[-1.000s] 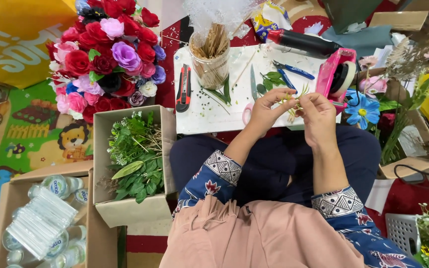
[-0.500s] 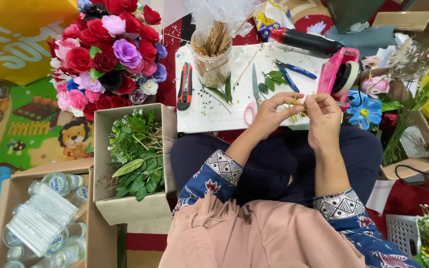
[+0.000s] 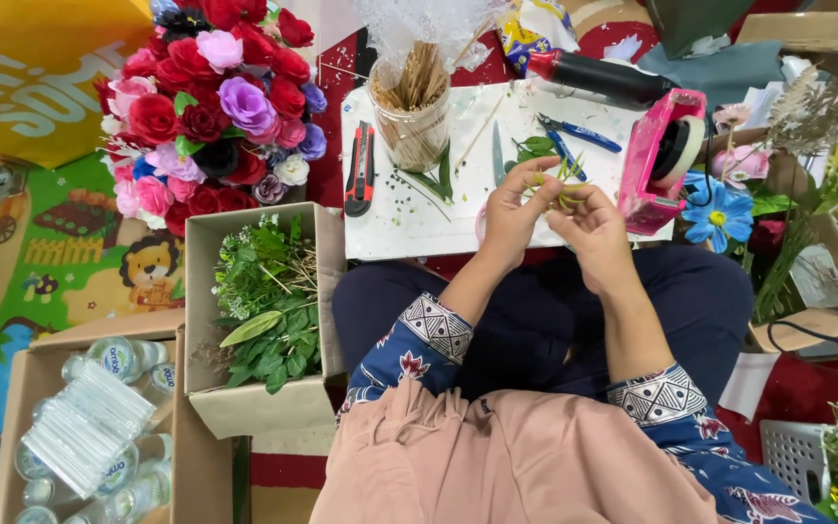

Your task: Assembling small leaf clusters onto wooden sticks to create floral arrangement components.

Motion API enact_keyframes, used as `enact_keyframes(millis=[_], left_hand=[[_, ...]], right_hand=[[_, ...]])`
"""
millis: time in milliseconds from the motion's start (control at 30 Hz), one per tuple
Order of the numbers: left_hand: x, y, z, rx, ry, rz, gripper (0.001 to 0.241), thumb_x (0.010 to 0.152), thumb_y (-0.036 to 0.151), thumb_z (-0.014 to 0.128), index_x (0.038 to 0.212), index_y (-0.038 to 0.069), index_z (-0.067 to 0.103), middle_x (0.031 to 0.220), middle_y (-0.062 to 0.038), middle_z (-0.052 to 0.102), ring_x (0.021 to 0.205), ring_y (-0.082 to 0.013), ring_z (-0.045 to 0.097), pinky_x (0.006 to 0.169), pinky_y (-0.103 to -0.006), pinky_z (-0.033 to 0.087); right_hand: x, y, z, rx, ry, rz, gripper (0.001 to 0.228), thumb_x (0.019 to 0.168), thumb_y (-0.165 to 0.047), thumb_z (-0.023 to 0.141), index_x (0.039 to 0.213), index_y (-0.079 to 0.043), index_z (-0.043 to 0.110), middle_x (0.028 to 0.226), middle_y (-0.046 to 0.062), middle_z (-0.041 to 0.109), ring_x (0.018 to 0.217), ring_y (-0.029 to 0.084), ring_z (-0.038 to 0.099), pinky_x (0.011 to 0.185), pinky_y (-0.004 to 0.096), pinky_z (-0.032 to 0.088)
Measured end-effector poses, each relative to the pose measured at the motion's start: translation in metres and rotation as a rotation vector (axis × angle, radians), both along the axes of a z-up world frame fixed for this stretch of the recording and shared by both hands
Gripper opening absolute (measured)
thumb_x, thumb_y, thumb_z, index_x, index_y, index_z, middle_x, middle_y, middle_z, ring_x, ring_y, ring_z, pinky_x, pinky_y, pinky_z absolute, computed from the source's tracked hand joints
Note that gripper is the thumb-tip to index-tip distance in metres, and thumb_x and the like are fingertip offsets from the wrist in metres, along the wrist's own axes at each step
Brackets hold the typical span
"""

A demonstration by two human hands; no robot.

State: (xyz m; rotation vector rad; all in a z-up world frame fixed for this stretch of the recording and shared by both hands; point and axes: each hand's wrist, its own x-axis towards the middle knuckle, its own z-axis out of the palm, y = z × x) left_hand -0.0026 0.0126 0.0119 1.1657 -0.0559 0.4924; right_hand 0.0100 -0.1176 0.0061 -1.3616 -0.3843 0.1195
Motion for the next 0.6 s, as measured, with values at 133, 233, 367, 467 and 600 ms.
enact_keyframes(millis=[133,233,367,467,600], left_hand=[[0.005,-0.005,-0.009,-0.098,0.021,-0.016,0.009,0.1,0.018,0.07,0.1,0.009,0.069,0.129,-0.008,0.066,0.118,-0.0141,0.061,0.103,-0.0329,0.047],[0.008,-0.006,-0.009,-0.276,0.066,-0.05,0.012,0.105,0.02,0.064,0.102,0.009,0.059,0.126,-0.005,0.066,0.095,-0.0071,0.07,0.075,-0.0197,0.06],[0.012,-0.003,-0.018,-0.268,0.076,-0.068,0.015,0.104,0.025,0.064,0.105,0.011,0.059,0.104,-0.007,0.073,0.089,-0.0132,0.073,0.074,-0.0224,0.059],[0.01,-0.01,-0.022,-0.248,0.084,-0.106,0.015,0.105,0.026,0.064,0.106,0.012,0.059,0.104,-0.009,0.074,0.09,-0.0133,0.074,0.078,-0.0235,0.059],[0.007,-0.015,-0.019,-0.242,0.09,-0.177,0.018,0.108,0.026,0.061,0.116,0.01,0.062,0.13,-0.009,0.068,0.107,-0.0145,0.071,0.093,-0.0296,0.057]], right_hand=[[-0.013,0.013,0.023,0.005,0.053,0.038,0.033,0.092,0.001,0.07,0.123,-0.003,0.059,0.117,0.007,0.068,0.109,0.011,0.065,0.095,0.028,0.056],[-0.01,0.011,0.01,-0.006,0.114,0.037,0.03,0.094,0.001,0.068,0.123,-0.003,0.061,0.113,0.009,0.071,0.107,0.014,0.069,0.095,0.03,0.057],[-0.012,0.017,0.003,-0.028,0.112,0.011,0.025,0.096,0.0,0.067,0.121,-0.001,0.064,0.106,0.008,0.07,0.093,0.011,0.069,0.08,0.026,0.058],[-0.013,0.019,-0.001,-0.025,0.116,-0.03,0.017,0.098,-0.003,0.067,0.115,-0.002,0.067,0.099,0.007,0.07,0.086,0.01,0.068,0.074,0.025,0.059],[-0.007,0.009,-0.01,-0.041,0.104,-0.064,0.01,0.099,-0.005,0.068,0.108,-0.002,0.068,0.09,0.008,0.07,0.078,0.011,0.068,0.069,0.022,0.057]])
